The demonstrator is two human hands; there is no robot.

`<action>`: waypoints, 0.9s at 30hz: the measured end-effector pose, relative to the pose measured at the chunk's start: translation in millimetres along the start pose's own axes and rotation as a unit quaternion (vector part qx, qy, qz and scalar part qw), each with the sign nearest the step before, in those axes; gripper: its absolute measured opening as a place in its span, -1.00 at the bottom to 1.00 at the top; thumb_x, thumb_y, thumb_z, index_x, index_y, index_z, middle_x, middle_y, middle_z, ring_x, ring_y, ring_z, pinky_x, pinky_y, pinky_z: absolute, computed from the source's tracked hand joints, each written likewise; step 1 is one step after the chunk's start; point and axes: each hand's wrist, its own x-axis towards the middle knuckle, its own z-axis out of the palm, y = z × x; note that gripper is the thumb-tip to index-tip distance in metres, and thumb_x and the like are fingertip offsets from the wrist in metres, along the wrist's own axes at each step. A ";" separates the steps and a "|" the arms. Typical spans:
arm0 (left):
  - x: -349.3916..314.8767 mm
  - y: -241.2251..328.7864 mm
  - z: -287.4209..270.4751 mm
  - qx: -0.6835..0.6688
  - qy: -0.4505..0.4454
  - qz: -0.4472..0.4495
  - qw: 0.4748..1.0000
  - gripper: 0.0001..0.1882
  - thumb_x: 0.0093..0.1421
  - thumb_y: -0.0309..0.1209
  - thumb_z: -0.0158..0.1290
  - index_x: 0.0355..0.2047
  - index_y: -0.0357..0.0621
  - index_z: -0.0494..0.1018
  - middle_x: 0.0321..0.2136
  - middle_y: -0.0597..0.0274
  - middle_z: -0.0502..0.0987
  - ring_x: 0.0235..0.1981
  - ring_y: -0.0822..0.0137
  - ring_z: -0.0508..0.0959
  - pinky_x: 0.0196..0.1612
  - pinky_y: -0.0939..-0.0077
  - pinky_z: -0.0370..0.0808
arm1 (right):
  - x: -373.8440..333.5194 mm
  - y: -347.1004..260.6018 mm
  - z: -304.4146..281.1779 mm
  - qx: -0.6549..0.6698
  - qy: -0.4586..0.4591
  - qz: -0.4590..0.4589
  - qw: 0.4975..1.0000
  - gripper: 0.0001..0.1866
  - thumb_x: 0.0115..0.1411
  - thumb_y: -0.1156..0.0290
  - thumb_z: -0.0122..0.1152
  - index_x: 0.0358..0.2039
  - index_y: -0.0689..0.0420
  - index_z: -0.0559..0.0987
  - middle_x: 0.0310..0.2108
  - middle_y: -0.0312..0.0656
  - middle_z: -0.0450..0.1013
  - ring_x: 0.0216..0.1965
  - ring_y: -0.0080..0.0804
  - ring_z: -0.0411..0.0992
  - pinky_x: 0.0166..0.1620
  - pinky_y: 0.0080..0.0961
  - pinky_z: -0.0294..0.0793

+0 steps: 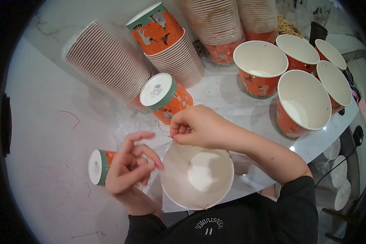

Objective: Attaching elastic loop strings to decorative paper bowls.

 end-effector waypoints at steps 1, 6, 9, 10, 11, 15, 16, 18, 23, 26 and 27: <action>6.8 -6.6 0.4 -0.001 -0.002 -0.001 1.000 -0.47 0.27 -0.52 0.16 0.25 -0.20 0.35 -0.33 0.22 0.60 -0.64 0.53 0.44 -0.48 0.64 0.37 | -0.6 -0.5 0.7 0.000 0.002 0.007 1.000 -0.89 0.16 0.47 0.31 -0.37 0.26 0.64 -0.45 -0.24 0.60 -0.37 -0.55 0.57 -0.21 -0.54 0.58; 33.0 -38.2 -6.4 0.425 0.117 0.103 0.892 -0.66 0.18 -0.45 0.23 -0.02 -0.22 0.55 -0.41 0.15 0.56 -0.55 0.28 0.51 -0.43 0.41 0.44 | -0.7 -2.0 5.3 -0.017 0.010 0.004 1.000 -0.87 0.16 0.47 0.30 -0.31 0.26 0.67 -0.42 -0.18 0.64 -0.34 -0.48 0.61 -0.21 -0.51 0.59; 32.0 -43.4 -6.7 0.458 0.119 0.141 0.870 -0.79 0.19 -0.46 0.24 -0.17 -0.23 0.59 -0.45 0.16 0.50 -0.54 0.30 0.44 -0.42 0.44 0.39 | 0.4 2.9 9.4 -0.010 0.024 -0.003 1.000 -0.85 0.17 0.47 0.29 -0.28 0.26 0.68 -0.39 -0.13 0.65 -0.33 -0.42 0.63 -0.21 -0.47 0.59; 32.9 -42.3 -5.0 0.454 0.131 0.151 0.868 -0.85 0.18 -0.50 0.25 -0.23 -0.25 0.59 -0.47 0.21 0.45 -0.55 0.41 0.36 -0.43 0.53 0.32 | -0.3 4.7 9.8 0.002 0.038 -0.005 0.999 -0.84 0.17 0.47 0.28 -0.27 0.26 0.69 -0.39 -0.11 0.66 -0.32 -0.39 0.64 -0.21 -0.45 0.58; 33.9 -39.7 -1.9 0.452 0.130 0.152 0.869 -0.85 0.18 -0.50 0.25 -0.23 -0.25 0.59 -0.47 0.21 0.45 -0.55 0.41 0.36 -0.43 0.53 0.32 | -0.8 7.5 10.9 0.000 0.039 -0.003 0.999 -0.84 0.17 0.47 0.28 -0.27 0.26 0.69 -0.39 -0.11 0.66 -0.32 -0.39 0.64 -0.21 -0.45 0.58; 33.3 -29.7 4.4 0.388 0.123 0.148 0.901 -0.87 0.17 -0.54 0.24 -0.29 -0.26 0.53 -0.41 0.25 0.45 -0.57 0.45 0.27 -0.47 0.51 0.26 | 1.0 9.0 13.4 -0.007 0.076 -0.008 0.997 -0.82 0.18 0.48 0.27 -0.22 0.24 0.65 -0.38 -0.14 0.63 -0.38 -0.35 0.61 -0.26 -0.40 0.56; 31.6 -28.9 3.5 0.376 0.091 0.146 0.910 -0.88 0.17 -0.55 0.23 -0.30 -0.25 0.51 -0.39 0.26 0.45 -0.57 0.46 0.24 -0.48 0.52 0.24 | 1.7 6.1 14.4 -0.009 0.086 0.020 0.996 -0.80 0.18 0.48 0.27 -0.17 0.23 0.63 -0.37 -0.15 0.61 -0.41 -0.35 0.59 -0.28 -0.39 0.55; 30.1 -30.9 1.2 0.392 0.094 0.152 0.903 -0.88 0.17 -0.57 0.22 -0.29 -0.25 0.52 -0.39 0.28 0.45 -0.57 0.49 0.24 -0.48 0.54 0.24 | 2.8 4.1 17.3 -0.017 0.089 0.019 0.996 -0.78 0.19 0.48 0.26 -0.14 0.22 0.59 -0.37 -0.15 0.60 -0.43 -0.33 0.58 -0.30 -0.37 0.53; 35.1 -28.3 5.6 0.342 0.111 0.151 0.921 -0.87 0.17 -0.62 0.22 -0.28 -0.25 0.52 -0.35 0.33 0.50 -0.55 0.55 0.25 -0.46 0.61 0.25 | -0.8 2.5 20.1 -0.096 0.038 -0.060 0.993 -0.82 0.22 0.49 0.22 -0.16 0.18 0.49 -0.38 -0.13 0.56 -0.37 -0.12 0.57 -0.29 -0.24 0.51; 41.5 -33.6 4.5 0.303 0.099 0.175 0.932 -0.87 0.18 -0.62 0.23 -0.27 -0.27 0.52 -0.35 0.40 0.54 -0.54 0.63 0.26 -0.46 0.68 0.24 | -1.0 2.3 20.9 -0.094 0.029 -0.074 0.992 -0.82 0.24 0.49 0.20 -0.15 0.16 0.48 -0.35 -0.12 0.56 -0.34 -0.06 0.57 -0.27 -0.18 0.50; 42.8 -34.5 4.3 0.275 0.089 0.149 0.946 -0.87 0.19 -0.61 0.24 -0.27 -0.27 0.53 -0.36 0.43 0.55 -0.53 0.67 0.27 -0.46 0.71 0.24 | -1.9 2.7 20.3 -0.095 0.030 -0.072 0.992 -0.82 0.24 0.49 0.20 -0.15 0.16 0.48 -0.35 -0.12 0.56 -0.34 -0.06 0.57 -0.27 -0.18 0.50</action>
